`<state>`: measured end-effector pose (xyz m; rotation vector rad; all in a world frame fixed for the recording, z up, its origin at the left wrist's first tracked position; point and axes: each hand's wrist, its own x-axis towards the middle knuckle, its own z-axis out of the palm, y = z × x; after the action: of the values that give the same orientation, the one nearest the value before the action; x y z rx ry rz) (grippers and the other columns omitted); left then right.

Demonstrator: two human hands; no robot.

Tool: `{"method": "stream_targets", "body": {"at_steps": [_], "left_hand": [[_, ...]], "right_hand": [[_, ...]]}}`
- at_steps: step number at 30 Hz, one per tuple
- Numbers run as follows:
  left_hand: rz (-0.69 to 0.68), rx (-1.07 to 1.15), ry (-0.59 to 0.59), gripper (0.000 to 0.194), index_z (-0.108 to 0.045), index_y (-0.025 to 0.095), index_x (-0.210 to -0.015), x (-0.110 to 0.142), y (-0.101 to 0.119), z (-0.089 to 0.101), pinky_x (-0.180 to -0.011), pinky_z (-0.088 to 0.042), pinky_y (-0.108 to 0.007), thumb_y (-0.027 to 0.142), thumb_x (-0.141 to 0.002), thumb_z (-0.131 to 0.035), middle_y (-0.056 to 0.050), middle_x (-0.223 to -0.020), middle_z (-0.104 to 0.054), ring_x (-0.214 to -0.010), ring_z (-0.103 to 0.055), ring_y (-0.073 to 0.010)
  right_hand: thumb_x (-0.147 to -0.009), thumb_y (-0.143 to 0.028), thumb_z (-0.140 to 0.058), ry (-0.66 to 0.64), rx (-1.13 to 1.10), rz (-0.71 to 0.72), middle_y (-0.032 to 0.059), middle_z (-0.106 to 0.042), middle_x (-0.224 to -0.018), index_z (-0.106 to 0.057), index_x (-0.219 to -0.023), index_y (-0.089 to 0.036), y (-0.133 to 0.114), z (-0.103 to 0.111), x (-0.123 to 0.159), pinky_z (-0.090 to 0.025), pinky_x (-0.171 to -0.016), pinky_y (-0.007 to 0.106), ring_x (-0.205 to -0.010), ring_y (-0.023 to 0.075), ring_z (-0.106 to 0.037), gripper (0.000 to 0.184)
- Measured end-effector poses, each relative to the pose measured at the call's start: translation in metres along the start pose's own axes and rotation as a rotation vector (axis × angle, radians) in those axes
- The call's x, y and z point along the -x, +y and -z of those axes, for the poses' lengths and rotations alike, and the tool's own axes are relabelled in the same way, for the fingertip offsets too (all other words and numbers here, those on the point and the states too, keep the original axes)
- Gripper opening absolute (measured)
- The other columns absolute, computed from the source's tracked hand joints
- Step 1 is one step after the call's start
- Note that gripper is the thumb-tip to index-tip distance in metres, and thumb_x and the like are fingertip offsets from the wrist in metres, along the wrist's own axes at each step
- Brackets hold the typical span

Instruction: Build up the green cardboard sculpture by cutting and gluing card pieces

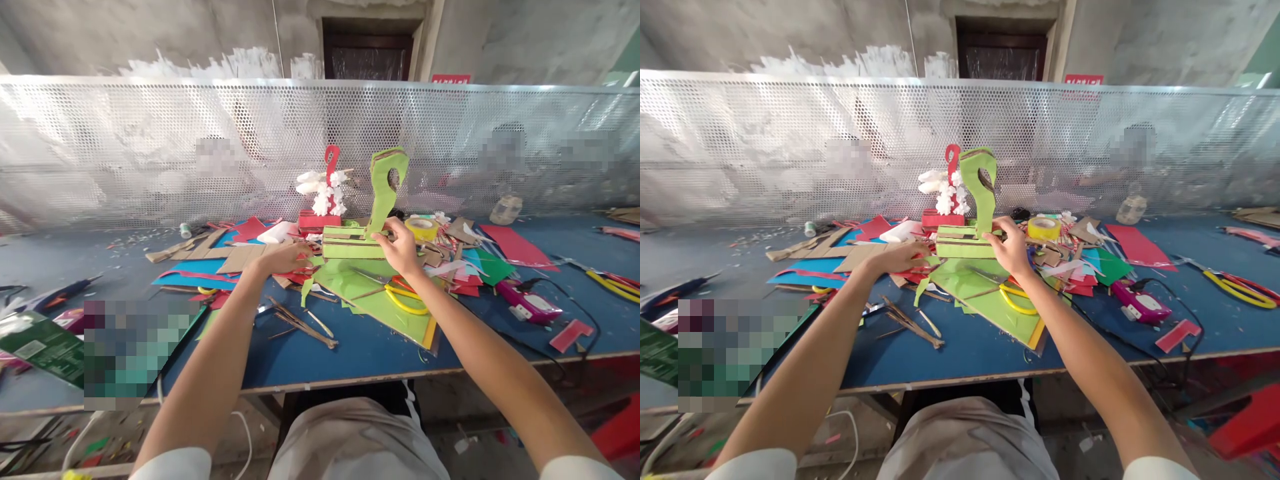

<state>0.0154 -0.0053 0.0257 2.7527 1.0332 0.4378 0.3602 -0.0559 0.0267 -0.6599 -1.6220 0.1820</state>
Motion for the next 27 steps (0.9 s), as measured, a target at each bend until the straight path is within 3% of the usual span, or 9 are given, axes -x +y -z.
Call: {"method": "stream_targets", "body": {"at_steps": [4, 11, 14, 18, 23, 27], "left_hand": [[-0.084, 0.144, 0.080, 0.032, -0.072, 0.019, -0.092, 0.004, 0.014, 0.015, -0.067, -0.051, -0.027, 0.042, -0.100, -0.051, -0.006, -0.088, -0.075, -0.074, -0.067, -0.0175], [-0.144, 0.360, 0.240, 0.023, -0.067, 0.021, -0.099, 0.002, 0.035, 0.024, -0.061, -0.054, -0.028, 0.044, -0.098, -0.064, -0.002, -0.078, -0.070, -0.067, -0.064, -0.0150], [-0.199, 0.319, 0.311, 0.027, -0.069, 0.020, -0.092, -0.002, 0.043, 0.024, -0.061, -0.054, -0.030, 0.045, -0.100, -0.063, -0.004, -0.078, -0.071, -0.067, -0.064, -0.0153], [-0.190, 0.249, 0.435, 0.028, -0.073, 0.018, -0.099, -0.007, 0.058, 0.022, -0.065, -0.054, -0.030, 0.044, -0.101, -0.062, -0.006, -0.085, -0.076, -0.071, -0.066, -0.0167], [-0.205, 0.010, 0.598, 0.020, -0.075, 0.019, -0.102, -0.015, 0.070, 0.009, -0.078, -0.057, -0.033, 0.031, -0.102, -0.060, -0.007, -0.095, -0.075, -0.086, -0.069, -0.0195], [-0.349, -0.258, 0.557, 0.030, -0.081, 0.023, -0.103, -0.019, 0.066, -0.002, -0.084, -0.055, -0.036, 0.016, -0.101, -0.052, -0.009, -0.105, -0.074, -0.094, -0.068, -0.0208]], "right_hand": [[-0.093, -0.046, -0.076, -0.005, 0.004, -0.001, 0.0066, -0.071, -0.101, -0.073, -0.099, -0.025, 0.001, 0.000, 0.000, -0.053, -0.090, 0.040, -0.096, 0.0255, -0.066, 0.023], [-0.092, -0.051, -0.077, -0.038, 0.041, 0.008, 0.0059, -0.070, -0.094, -0.071, -0.091, -0.025, -0.007, -0.004, 0.001, -0.053, -0.088, 0.041, -0.092, 0.0262, -0.065, 0.026], [-0.092, -0.053, -0.076, -0.065, 0.026, 0.012, 0.0056, -0.069, -0.091, -0.069, -0.086, -0.025, -0.013, -0.008, 0.002, -0.053, -0.085, 0.039, -0.089, 0.0258, -0.064, 0.030], [-0.093, -0.053, -0.074, -0.088, 0.006, 0.030, 0.0053, -0.069, -0.091, -0.067, -0.087, -0.024, -0.016, -0.010, 0.004, -0.052, -0.085, 0.038, -0.089, 0.0246, -0.064, 0.031], [-0.092, -0.054, -0.075, -0.100, 0.001, 0.009, 0.0054, -0.069, -0.093, -0.068, -0.088, -0.024, -0.017, -0.011, 0.005, -0.053, -0.086, 0.037, -0.090, 0.0245, -0.064, 0.031], [-0.091, -0.055, -0.076, -0.089, -0.018, -0.003, 0.0056, -0.069, -0.092, -0.069, -0.088, -0.024, -0.016, -0.011, 0.005, -0.053, -0.086, 0.037, -0.090, 0.0243, -0.064, 0.032]]}}
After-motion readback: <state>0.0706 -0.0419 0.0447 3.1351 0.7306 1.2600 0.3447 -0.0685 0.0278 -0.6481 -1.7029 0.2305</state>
